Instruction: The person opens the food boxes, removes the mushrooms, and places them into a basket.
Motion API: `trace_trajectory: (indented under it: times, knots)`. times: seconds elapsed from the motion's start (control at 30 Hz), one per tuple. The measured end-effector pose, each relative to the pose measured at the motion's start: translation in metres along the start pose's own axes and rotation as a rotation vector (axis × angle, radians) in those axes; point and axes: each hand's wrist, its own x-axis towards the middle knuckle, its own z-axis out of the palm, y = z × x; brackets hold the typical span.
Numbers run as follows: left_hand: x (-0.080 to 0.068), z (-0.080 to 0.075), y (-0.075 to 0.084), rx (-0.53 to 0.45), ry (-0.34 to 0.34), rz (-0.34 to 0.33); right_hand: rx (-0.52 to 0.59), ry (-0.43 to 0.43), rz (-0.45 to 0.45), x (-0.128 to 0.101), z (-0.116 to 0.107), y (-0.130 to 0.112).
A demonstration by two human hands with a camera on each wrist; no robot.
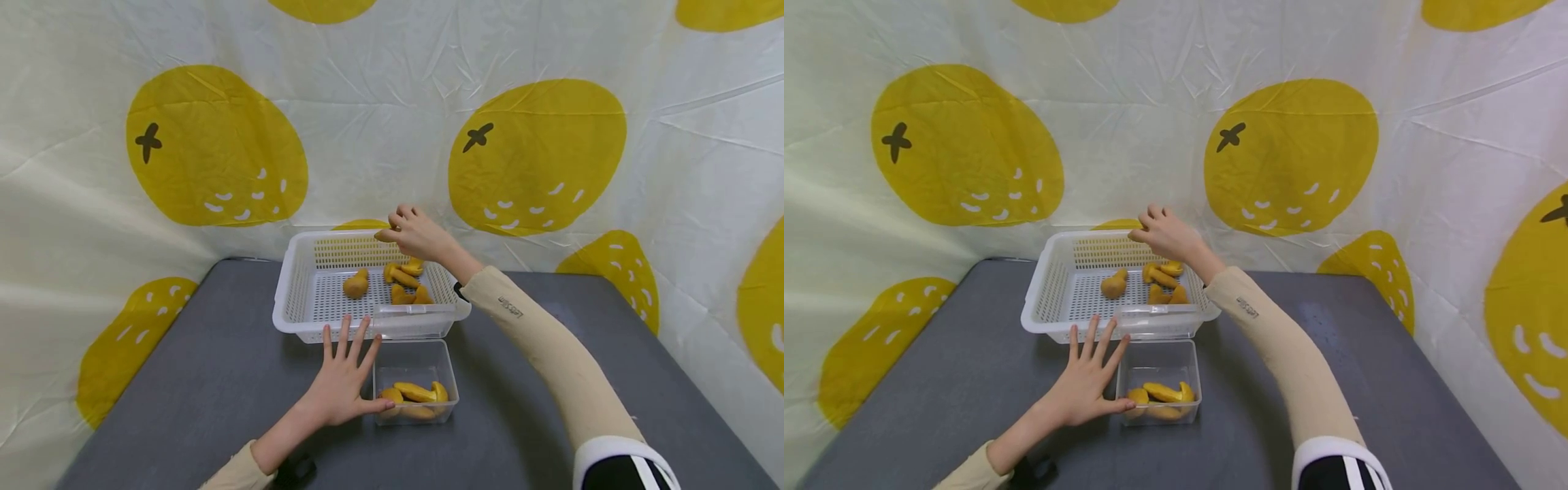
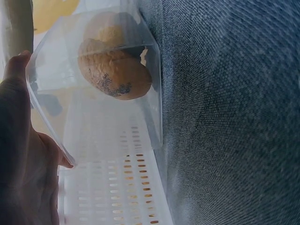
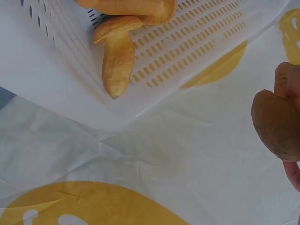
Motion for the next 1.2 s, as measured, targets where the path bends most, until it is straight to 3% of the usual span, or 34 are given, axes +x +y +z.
trace_trajectory:
  times: [0.37,0.83,0.97,1.2]
  knots:
    - [0.002,-0.003,0.001,-0.049,-0.045,-0.016,-0.048,-0.081,0.010,-0.004,-0.002,0.002]
    - [0.001,-0.001,0.000,-0.016,0.002,-0.003,0.148,-0.047,0.128,-0.038,-0.017,0.003]
    - [0.001,-0.001,0.000,-0.022,0.001,-0.001,0.210,0.010,0.140,-0.051,-0.024,0.002]
    - [-0.001,0.000,0.001,-0.010,0.015,0.002,0.259,0.183,0.107,-0.080,-0.038,-0.003]
